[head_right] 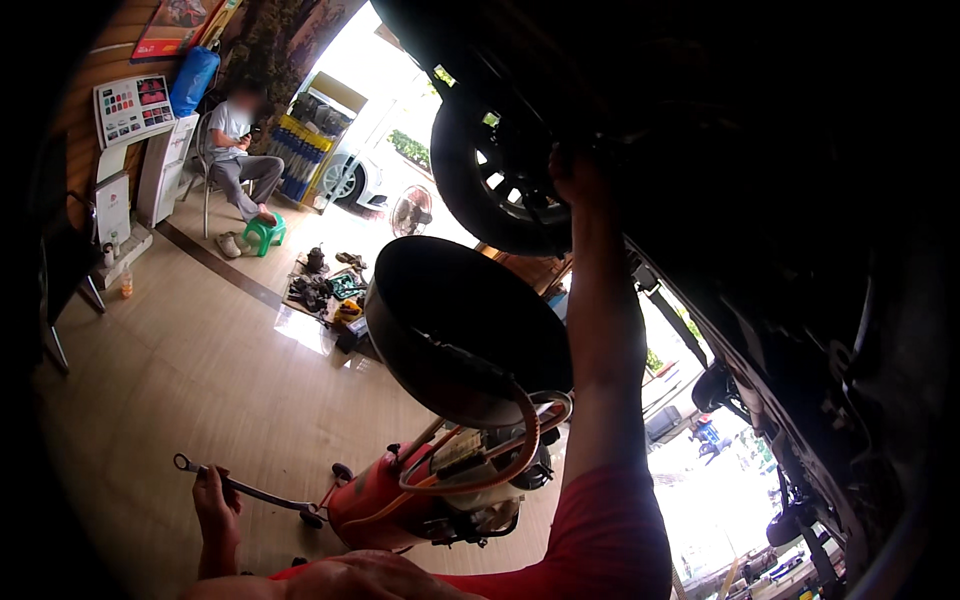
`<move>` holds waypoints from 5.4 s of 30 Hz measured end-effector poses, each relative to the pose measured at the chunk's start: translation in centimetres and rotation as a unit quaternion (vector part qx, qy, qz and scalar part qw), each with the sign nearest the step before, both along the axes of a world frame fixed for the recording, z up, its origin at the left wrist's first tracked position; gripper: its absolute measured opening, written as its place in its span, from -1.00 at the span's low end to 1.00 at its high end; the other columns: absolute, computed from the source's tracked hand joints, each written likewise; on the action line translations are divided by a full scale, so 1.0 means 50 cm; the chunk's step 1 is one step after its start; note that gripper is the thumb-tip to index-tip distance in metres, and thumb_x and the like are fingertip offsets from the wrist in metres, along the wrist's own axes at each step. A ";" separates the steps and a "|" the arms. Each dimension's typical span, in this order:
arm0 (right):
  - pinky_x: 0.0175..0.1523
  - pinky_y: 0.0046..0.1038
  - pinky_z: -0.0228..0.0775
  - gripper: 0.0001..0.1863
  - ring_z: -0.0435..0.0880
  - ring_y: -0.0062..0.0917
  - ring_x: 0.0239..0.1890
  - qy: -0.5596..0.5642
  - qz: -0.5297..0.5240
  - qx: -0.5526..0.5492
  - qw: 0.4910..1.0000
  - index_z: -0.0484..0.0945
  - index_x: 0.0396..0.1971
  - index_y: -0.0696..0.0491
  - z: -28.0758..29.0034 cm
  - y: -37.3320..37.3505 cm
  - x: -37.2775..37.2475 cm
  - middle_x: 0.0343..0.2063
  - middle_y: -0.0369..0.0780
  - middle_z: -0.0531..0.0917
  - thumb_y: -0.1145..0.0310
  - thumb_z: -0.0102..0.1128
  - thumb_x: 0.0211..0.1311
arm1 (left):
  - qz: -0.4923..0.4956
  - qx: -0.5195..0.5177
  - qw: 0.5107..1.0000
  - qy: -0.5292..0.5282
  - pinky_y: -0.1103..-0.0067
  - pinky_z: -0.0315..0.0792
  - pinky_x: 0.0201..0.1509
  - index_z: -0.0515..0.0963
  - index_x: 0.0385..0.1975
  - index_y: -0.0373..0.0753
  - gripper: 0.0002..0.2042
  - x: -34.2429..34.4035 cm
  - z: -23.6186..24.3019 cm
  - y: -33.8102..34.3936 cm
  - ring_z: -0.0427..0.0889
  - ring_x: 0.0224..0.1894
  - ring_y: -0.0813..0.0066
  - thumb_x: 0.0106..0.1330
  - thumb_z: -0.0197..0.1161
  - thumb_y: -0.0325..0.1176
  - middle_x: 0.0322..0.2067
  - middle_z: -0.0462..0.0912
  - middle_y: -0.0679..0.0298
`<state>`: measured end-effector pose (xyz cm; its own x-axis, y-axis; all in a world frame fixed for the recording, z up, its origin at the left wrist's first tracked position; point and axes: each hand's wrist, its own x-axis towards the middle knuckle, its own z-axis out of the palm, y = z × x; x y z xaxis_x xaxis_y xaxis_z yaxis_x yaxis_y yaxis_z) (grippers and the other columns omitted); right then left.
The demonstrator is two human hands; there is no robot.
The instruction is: The person drains oil from a car on a lift into a collection tank, wipes their hands with a cloth, and then picks up a pair of sunglasses from a workbench.
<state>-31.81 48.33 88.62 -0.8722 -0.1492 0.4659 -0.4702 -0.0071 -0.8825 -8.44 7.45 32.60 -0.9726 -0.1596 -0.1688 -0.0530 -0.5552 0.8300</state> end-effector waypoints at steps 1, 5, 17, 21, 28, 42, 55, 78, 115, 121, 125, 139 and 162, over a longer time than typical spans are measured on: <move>-0.63 -0.71 0.20 -0.82 0.43 -0.70 -0.61 0.127 -0.151 0.190 0.962 0.45 -0.14 -0.04 -0.015 -0.031 0.014 -0.57 -0.34 0.50 0.28 -0.02 0.33 | 0.010 -0.009 1.000 -0.008 0.70 0.14 -0.73 0.39 -0.37 -0.26 -0.69 0.002 -0.012 -0.009 0.26 -0.76 0.71 0.41 -0.04 -0.10 -0.75 0.30 0.42; -0.39 -0.65 0.39 -0.67 0.51 -0.53 -0.40 0.276 -0.352 0.341 0.827 0.38 0.04 0.03 -0.038 -0.026 0.013 -0.35 -0.22 0.52 0.42 -0.09 0.28 | -0.005 -0.004 1.000 -0.003 0.71 0.15 -0.72 0.39 -0.37 -0.25 -0.69 -0.005 -0.019 -0.001 0.26 -0.76 0.71 0.41 -0.04 -0.11 -0.75 0.31 0.42; -0.41 -0.69 0.37 -0.72 0.53 -0.59 -0.41 0.444 -0.383 0.512 0.628 0.43 -0.02 0.05 -0.008 0.015 -0.003 -0.36 -0.23 0.55 0.42 -0.07 0.28 | -0.035 -0.014 0.999 0.018 0.70 0.16 -0.70 0.37 -0.36 -0.28 -0.72 0.010 -0.049 0.018 0.29 -0.75 0.67 0.41 -0.06 -0.17 -0.72 0.33 0.39; -0.52 -0.73 0.33 -0.77 0.53 -0.66 -0.47 0.430 -0.384 0.435 0.691 0.46 -0.09 0.05 -0.019 0.009 -0.026 -0.40 -0.25 0.56 0.42 -0.05 0.28 | -0.022 -0.021 1.000 0.005 0.70 0.17 -0.70 0.38 -0.35 -0.28 -0.72 0.012 -0.067 0.008 0.29 -0.74 0.69 0.41 -0.06 -0.17 -0.72 0.32 0.41; -0.53 -0.75 0.33 -0.82 0.52 -0.71 -0.48 0.190 -0.146 0.061 0.969 0.45 -0.17 -0.02 -0.063 -0.071 0.010 -0.44 -0.29 0.52 0.27 -0.02 0.31 | -0.025 -0.006 1.000 -0.003 0.71 0.17 -0.70 0.39 -0.34 -0.27 -0.74 0.009 -0.068 0.011 0.29 -0.74 0.70 0.41 -0.06 -0.18 -0.72 0.33 0.42; -0.57 -0.67 0.29 -0.71 0.47 -0.68 -0.61 0.451 -0.382 0.395 0.703 0.46 -0.08 0.01 -0.018 0.009 0.002 -0.49 -0.31 0.55 0.45 0.12 0.17 | -0.021 -0.007 1.000 0.011 0.71 0.14 -0.71 0.39 -0.36 -0.26 -0.76 0.015 -0.082 0.014 0.27 -0.75 0.71 0.41 -0.05 -0.20 -0.73 0.31 0.42; 0.11 -0.13 0.32 -0.57 0.51 -0.10 -0.01 0.499 -0.384 0.615 0.474 0.43 0.03 0.03 -0.007 0.049 -0.005 -0.04 -0.01 0.52 0.24 0.05 0.13 | -0.025 -0.055 0.998 -0.005 0.74 0.17 -0.65 0.42 -0.30 -0.26 -0.73 0.022 -0.109 0.015 0.28 -0.69 0.74 0.42 -0.06 -0.16 -0.70 0.32 0.44; -0.55 -0.42 0.28 -0.76 0.45 -0.48 -0.55 0.279 -0.253 0.145 0.915 0.37 -0.46 -0.07 -0.055 -0.035 -0.021 -0.60 -0.28 0.42 0.10 -0.05 0.29 | -0.073 -0.095 0.993 -0.010 0.76 0.17 -0.64 0.43 -0.27 -0.25 -0.73 -0.022 -0.127 0.023 0.28 -0.67 0.75 0.44 -0.08 -0.17 -0.67 0.33 0.45; -0.74 -0.64 0.05 -0.85 0.24 -0.71 -0.79 0.246 -0.075 0.150 0.955 0.41 -0.45 -0.08 -0.038 -0.018 0.000 -0.72 -0.41 0.33 0.22 0.03 0.30 | -0.057 -0.093 0.994 -0.007 0.74 0.21 -0.63 0.44 -0.21 -0.26 -0.78 -0.027 -0.142 0.030 0.31 -0.64 0.74 0.44 -0.07 -0.25 -0.66 0.32 0.43; -0.70 -0.65 0.07 -0.84 0.26 -0.70 -0.72 0.073 0.025 0.051 0.996 0.41 -0.43 -0.06 -0.022 0.006 0.006 -0.68 -0.40 0.35 0.21 0.07 0.28 | -0.057 -0.093 0.994 -0.005 0.74 0.20 -0.64 0.44 -0.21 -0.26 -0.77 -0.030 -0.147 0.034 0.30 -0.65 0.74 0.44 -0.08 -0.24 -0.67 0.31 0.43; -0.69 -0.67 0.09 -0.83 0.29 -0.70 -0.68 -0.088 0.101 -0.070 0.989 0.41 -0.43 -0.06 -0.014 0.010 -0.003 -0.67 -0.38 0.35 0.19 0.06 0.29 | -0.053 -0.101 0.993 -0.008 0.74 0.21 -0.65 0.44 -0.21 -0.27 -0.76 -0.029 -0.155 0.030 0.30 -0.66 0.73 0.44 -0.08 -0.23 -0.66 0.30 0.44; -0.79 -0.59 0.01 -0.76 0.25 -0.67 -0.84 0.198 -0.037 0.036 0.979 0.31 -0.62 -0.16 -0.043 -0.037 -0.025 -0.80 -0.38 0.29 0.34 -0.09 0.28 | -0.051 -0.093 0.994 -0.008 0.74 0.19 -0.63 0.46 -0.19 -0.29 -0.74 -0.030 -0.142 0.038 0.28 -0.65 0.74 0.43 -0.07 -0.22 -0.66 0.31 0.44; -0.73 -0.64 0.08 -0.78 0.26 -0.67 -0.78 0.125 -0.109 0.022 0.986 0.35 -0.55 -0.09 -0.014 0.004 -0.012 -0.75 -0.39 0.34 0.25 0.01 0.31 | -0.064 -0.092 0.994 0.002 0.74 0.17 -0.66 0.46 -0.21 -0.29 -0.74 -0.025 -0.157 0.050 0.28 -0.67 0.74 0.43 -0.05 -0.22 -0.68 0.31 0.44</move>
